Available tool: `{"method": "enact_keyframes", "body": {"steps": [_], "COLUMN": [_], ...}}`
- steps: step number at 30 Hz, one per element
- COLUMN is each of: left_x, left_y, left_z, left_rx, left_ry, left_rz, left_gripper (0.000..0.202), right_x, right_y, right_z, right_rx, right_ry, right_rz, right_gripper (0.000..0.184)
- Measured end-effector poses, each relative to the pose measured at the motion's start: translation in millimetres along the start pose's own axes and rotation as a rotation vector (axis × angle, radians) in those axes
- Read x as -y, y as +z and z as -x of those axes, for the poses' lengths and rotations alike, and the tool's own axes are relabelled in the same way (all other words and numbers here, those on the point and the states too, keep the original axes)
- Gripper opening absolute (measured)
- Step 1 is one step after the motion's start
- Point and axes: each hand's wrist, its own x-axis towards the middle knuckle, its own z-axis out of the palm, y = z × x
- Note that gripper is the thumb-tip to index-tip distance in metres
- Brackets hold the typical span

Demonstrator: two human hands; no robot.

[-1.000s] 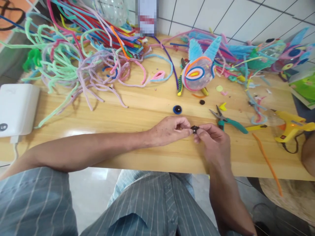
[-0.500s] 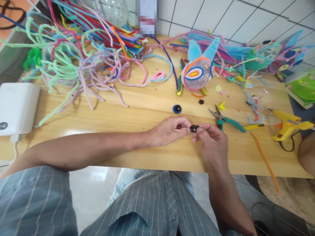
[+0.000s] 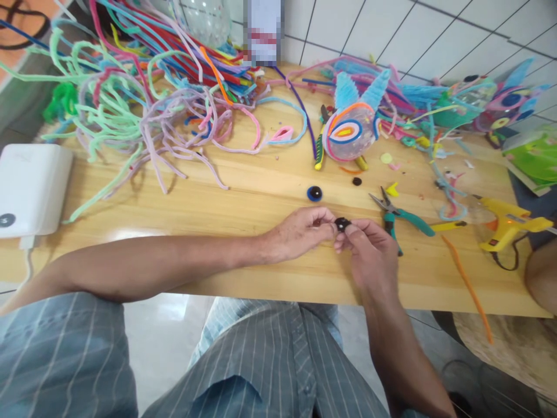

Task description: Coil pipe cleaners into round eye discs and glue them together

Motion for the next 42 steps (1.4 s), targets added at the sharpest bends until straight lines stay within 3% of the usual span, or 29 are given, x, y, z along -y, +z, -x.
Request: {"method": "enact_keyframes", "body": {"steps": [7, 16, 25, 31, 35, 42], "left_x": [2, -2, 1, 5, 10, 6], "left_y": [3.6, 5.3, 4.0, 3.8, 1.6, 3.5], "left_z": [1, 3, 4, 5, 3, 7], "left_rx": [-0.108, 0.014, 0.038, -0.133, -0.128, -0.121], "left_ry": [0.053, 0.062, 0.157, 0.304, 0.415, 0.324], "left_rz": [-0.07, 0.075, 0.015, -0.157, -0.248, -0.181], "left_gripper": [0.008, 0.018, 0.014, 0.018, 0.011, 0.017], "right_x": [3, 1, -2, -2, -3, 9], "right_y": [-1, 4, 3, 3, 2, 6], "right_z": [3, 7, 8, 9, 9, 16], "right_rx": [-0.047, -0.119, -0.116, -0.144, -0.15, -0.115], "right_ry": [-0.11, -0.167, -0.168, -0.177, -0.165, -0.114], "right_rz": [0.231, 0.197, 0.172, 0.227, 0.214, 0.19], "right_gripper": [0.009, 0.011, 0.01, 0.01, 0.008, 0.009]}}
